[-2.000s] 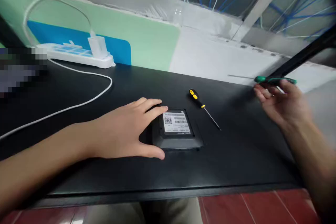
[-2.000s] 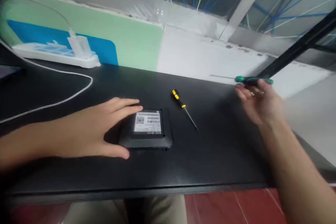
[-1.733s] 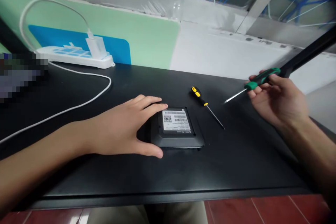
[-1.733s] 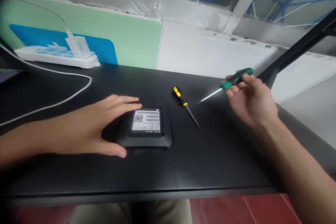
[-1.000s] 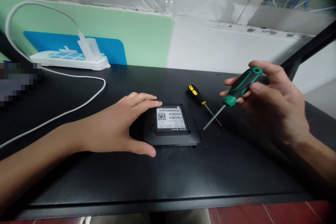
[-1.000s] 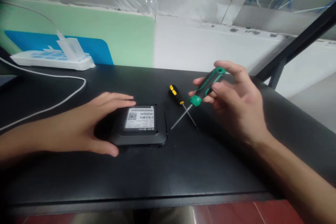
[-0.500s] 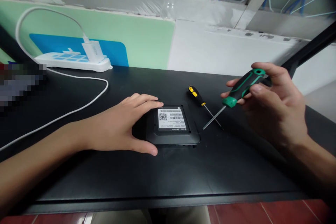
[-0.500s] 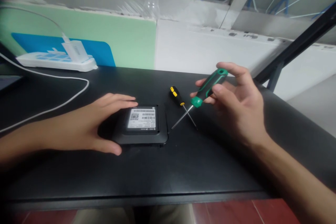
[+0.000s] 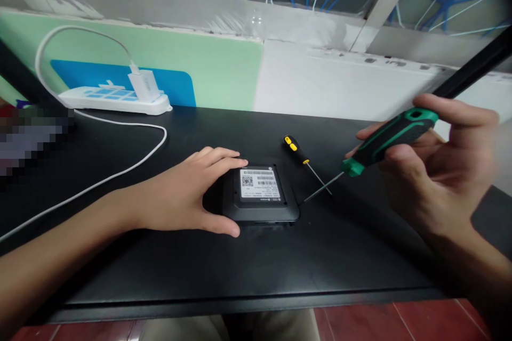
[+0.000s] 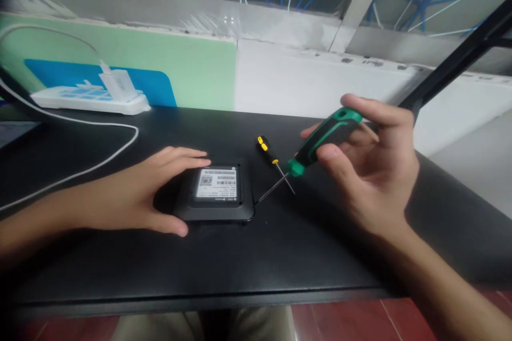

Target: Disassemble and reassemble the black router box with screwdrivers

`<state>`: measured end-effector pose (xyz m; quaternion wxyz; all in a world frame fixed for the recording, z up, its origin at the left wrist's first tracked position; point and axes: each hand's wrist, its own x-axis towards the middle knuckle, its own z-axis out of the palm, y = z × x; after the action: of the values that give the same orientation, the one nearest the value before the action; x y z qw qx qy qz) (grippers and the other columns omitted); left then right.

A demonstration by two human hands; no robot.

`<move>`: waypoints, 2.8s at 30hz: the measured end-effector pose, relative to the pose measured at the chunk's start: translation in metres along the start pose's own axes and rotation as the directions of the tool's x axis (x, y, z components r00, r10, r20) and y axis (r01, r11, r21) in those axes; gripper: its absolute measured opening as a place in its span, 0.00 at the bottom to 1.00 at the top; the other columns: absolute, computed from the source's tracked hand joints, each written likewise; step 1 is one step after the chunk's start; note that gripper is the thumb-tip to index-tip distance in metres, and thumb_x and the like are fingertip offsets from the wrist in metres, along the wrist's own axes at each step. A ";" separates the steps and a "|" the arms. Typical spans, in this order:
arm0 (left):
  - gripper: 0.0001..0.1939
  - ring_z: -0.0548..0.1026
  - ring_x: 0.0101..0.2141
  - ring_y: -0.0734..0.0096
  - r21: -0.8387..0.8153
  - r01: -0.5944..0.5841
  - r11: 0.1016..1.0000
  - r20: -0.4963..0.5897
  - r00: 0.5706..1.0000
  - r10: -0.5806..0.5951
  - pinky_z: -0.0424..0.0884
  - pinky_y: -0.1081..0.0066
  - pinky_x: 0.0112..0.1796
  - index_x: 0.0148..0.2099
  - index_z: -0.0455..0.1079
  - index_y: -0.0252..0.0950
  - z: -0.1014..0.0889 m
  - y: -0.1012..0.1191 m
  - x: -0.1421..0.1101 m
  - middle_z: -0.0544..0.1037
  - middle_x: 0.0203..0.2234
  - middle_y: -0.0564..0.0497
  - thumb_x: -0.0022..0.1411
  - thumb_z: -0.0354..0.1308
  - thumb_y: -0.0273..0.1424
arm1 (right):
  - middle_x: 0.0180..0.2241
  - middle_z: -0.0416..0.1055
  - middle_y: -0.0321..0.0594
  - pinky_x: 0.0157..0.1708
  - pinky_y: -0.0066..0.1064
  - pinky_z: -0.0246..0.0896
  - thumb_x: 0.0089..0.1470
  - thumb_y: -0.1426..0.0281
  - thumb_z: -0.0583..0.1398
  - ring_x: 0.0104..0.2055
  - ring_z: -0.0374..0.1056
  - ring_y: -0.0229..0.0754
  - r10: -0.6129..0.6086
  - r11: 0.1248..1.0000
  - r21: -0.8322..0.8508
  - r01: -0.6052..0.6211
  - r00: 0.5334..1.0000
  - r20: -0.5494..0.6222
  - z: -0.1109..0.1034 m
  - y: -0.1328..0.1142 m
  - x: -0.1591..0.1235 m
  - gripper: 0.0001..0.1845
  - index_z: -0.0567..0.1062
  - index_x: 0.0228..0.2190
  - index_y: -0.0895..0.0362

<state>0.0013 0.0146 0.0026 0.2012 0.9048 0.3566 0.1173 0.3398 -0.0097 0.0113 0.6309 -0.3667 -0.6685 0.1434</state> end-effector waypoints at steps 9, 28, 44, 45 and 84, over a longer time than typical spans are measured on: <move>0.50 0.56 0.69 0.42 0.011 0.025 1.000 0.027 0.999 -0.025 0.58 0.41 0.66 0.71 0.56 0.43 -0.002 0.003 0.001 0.58 0.71 0.40 0.55 0.67 0.61 | 0.42 0.76 0.36 0.37 0.45 0.81 0.50 0.66 0.73 0.38 0.80 0.46 -0.121 0.992 -0.036 0.124 0.991 0.064 0.005 -0.012 -0.001 0.30 0.76 0.54 0.35; 0.49 0.54 0.70 0.43 -0.004 0.016 1.000 0.036 0.999 -0.016 0.57 0.42 0.66 0.71 0.55 0.43 -0.002 0.002 -0.001 0.57 0.71 0.40 0.57 0.65 0.60 | 0.35 0.83 0.36 0.29 0.39 0.79 0.48 0.71 0.72 0.30 0.79 0.45 0.087 0.993 -0.071 -0.093 0.993 -0.085 -0.019 -0.008 -0.035 0.24 0.77 0.45 0.40; 0.47 0.57 0.69 0.42 0.015 0.026 1.000 0.027 0.999 -0.026 0.57 0.40 0.66 0.71 0.55 0.43 0.000 0.004 0.000 0.58 0.71 0.40 0.56 0.67 0.55 | 0.35 0.73 0.38 0.44 0.50 0.76 0.57 0.58 0.66 0.41 0.78 0.49 -0.106 0.993 -0.074 0.090 0.959 -0.263 0.018 0.002 0.009 0.20 0.75 0.51 0.35; 0.48 0.56 0.69 0.42 0.011 0.034 0.999 0.032 0.999 -0.034 0.57 0.40 0.66 0.71 0.55 0.42 0.000 0.004 0.001 0.58 0.71 0.40 0.56 0.67 0.55 | 0.37 0.74 0.38 0.46 0.51 0.76 0.57 0.60 0.66 0.44 0.78 0.50 -0.071 0.997 -0.053 0.060 0.969 -0.238 0.021 0.003 0.009 0.19 0.74 0.51 0.36; 0.50 0.53 0.71 0.41 -0.027 0.070 0.997 0.036 0.997 -0.069 0.53 0.39 0.68 0.72 0.56 0.45 0.001 0.001 0.000 0.57 0.72 0.44 0.55 0.67 0.59 | 0.37 0.76 0.38 0.38 0.45 0.82 0.62 0.68 0.63 0.43 0.79 0.47 -0.004 0.999 -0.042 0.001 0.998 -0.064 0.017 0.009 0.000 0.21 0.70 0.55 0.41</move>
<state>0.0022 0.0132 0.0025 0.2241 0.8907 0.3828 0.0994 0.3268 0.0009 0.0030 0.6442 -0.3836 -0.6514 0.1166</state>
